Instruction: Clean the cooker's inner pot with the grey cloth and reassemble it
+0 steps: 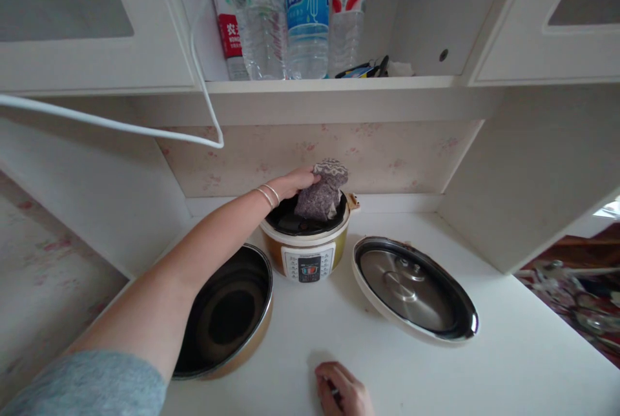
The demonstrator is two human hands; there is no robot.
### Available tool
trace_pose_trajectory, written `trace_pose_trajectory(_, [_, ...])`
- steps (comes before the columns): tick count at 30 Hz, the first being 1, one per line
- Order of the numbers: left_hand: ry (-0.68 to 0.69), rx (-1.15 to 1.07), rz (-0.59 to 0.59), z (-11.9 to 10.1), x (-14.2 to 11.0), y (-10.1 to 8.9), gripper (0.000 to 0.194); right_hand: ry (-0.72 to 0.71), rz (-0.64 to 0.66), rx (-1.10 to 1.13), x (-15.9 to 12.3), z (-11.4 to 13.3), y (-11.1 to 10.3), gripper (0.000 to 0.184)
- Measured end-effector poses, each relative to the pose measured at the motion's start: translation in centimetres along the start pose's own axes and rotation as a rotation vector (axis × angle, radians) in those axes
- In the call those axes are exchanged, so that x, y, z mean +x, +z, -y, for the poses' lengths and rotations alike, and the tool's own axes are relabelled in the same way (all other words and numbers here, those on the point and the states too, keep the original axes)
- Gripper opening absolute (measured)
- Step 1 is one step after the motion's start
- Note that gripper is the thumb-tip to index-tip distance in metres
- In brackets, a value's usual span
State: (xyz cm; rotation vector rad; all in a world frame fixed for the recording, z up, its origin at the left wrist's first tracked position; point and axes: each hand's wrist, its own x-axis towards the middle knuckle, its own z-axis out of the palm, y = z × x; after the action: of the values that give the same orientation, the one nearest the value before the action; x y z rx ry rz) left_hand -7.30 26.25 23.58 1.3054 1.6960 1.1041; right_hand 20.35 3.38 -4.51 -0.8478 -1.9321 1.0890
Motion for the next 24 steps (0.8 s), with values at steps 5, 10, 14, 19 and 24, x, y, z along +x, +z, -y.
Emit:
trace_pose_trajectory(5, [0.125, -0.067, -0.145, 0.0, -2.5, -4.9, 0.026, 0.036, 0.005, -0.012, 0.0, 1.0, -0.5, 0.043])
trace_pose_trajectory(10, [0.279, 0.089, -0.442, 1.9, -6.9, -11.1, 0.025, 0.04, 0.019, -0.017, -0.1, 1.7, -0.9, 0.038])
trace_pose_trajectory(14, [0.299, 0.323, -0.673, 4.1, -12.3, -15.2, 0.028, 0.057, 0.076, -0.023, -0.1, 2.4, -1.2, 0.033])
trace_pose_trajectory(19, [0.249, 0.592, -0.966, 7.1, -20.1, -18.0, 0.026, 0.174, 0.142, 0.014, 0.2, 2.9, -1.5, 0.03])
trace_pose_trajectory(24, [-0.015, 0.9, -1.095, 10.7, -27.1, -20.0, 0.013, 0.375, 0.242, 0.136, 1.0, 3.1, -1.7, 0.038])
